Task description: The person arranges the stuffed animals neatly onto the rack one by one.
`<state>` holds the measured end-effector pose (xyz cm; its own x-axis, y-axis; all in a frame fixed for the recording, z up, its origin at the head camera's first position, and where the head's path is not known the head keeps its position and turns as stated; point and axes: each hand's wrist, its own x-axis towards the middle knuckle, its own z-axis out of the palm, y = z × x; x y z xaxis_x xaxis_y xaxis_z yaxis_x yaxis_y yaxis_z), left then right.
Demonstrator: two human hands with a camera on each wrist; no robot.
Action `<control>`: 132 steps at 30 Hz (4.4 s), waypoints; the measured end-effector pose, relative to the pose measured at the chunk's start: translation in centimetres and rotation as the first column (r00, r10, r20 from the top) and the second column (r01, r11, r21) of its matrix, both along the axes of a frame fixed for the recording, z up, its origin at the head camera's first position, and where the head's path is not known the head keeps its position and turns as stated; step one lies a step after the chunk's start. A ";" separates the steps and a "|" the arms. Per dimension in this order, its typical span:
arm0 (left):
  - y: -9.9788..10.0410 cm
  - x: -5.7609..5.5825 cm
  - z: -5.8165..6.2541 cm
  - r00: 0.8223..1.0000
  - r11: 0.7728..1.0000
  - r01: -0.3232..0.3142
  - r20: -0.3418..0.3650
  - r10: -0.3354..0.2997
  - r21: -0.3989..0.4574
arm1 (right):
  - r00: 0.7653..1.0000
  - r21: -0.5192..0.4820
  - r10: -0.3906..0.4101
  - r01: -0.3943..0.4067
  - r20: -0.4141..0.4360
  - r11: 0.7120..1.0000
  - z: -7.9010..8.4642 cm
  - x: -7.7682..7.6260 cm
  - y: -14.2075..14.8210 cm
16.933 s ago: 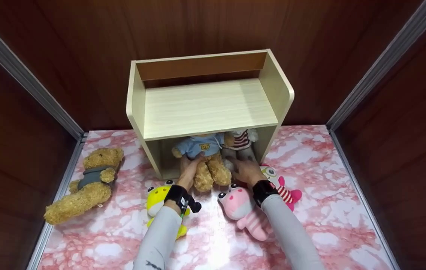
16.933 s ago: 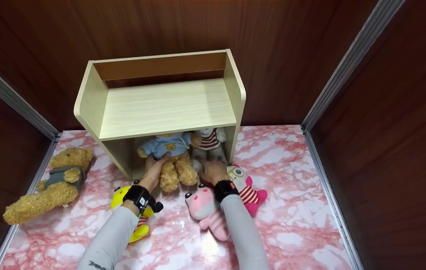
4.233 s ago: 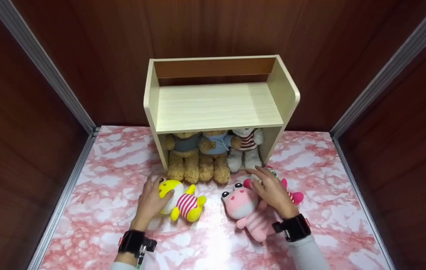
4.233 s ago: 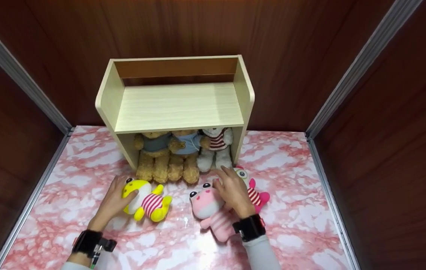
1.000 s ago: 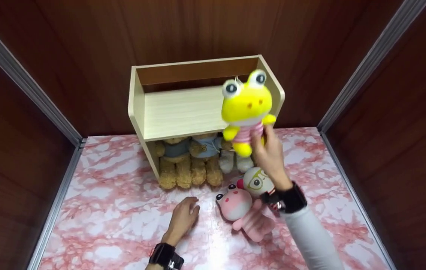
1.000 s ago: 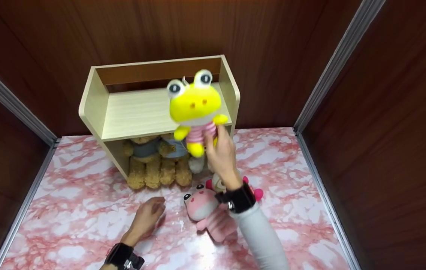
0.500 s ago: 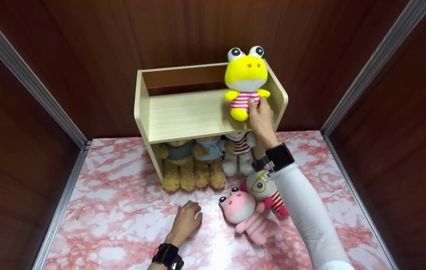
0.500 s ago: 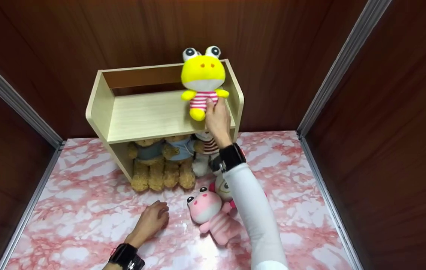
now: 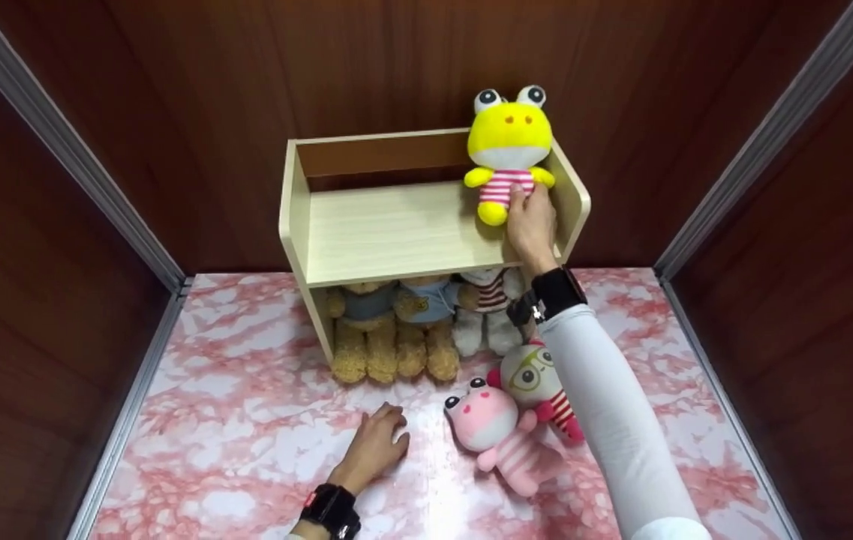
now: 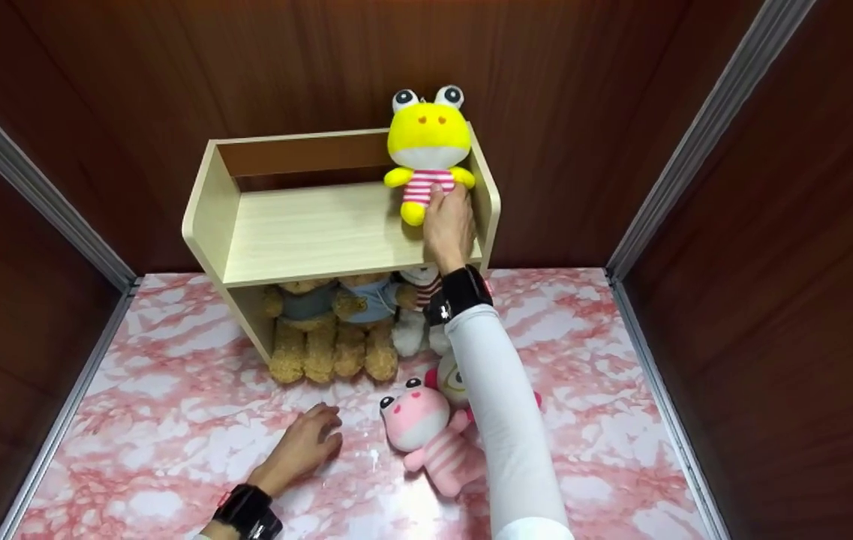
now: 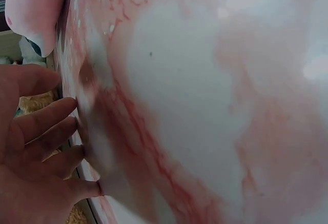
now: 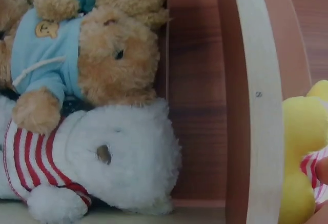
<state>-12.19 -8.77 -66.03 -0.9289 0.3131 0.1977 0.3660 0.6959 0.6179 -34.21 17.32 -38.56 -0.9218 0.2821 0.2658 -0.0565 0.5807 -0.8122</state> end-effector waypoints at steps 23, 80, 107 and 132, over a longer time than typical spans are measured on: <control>-0.6 -0.1 -0.4 0.993 0.994 0.012 0.118 -0.025 0.113 | 0.914 0.105 0.173 -0.144 -0.366 0.984 -4.3 5.3 1.5; 11.0 -1.4 1.8 0.902 0.970 -0.186 0.419 0.106 0.156 | 0.931 0.158 0.198 -0.156 -0.305 0.975 -19.9 17.2 3.8; 10.1 -1.2 2.4 0.948 0.890 -0.194 0.313 0.061 0.413 | 0.942 0.140 0.269 -0.244 -0.202 0.960 -19.0 18.7 4.2; 5.7 -1.4 7.5 0.961 0.828 -0.273 0.093 0.261 0.489 | 0.908 0.122 0.417 -0.420 0.052 0.899 -18.8 20.5 3.9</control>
<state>-13.54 -3.07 -58.52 -0.9679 -0.0814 0.2377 0.1929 0.3660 0.9104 -13.70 21.18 -57.40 -0.9540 -0.1657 0.2501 -0.2985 0.6061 -0.7373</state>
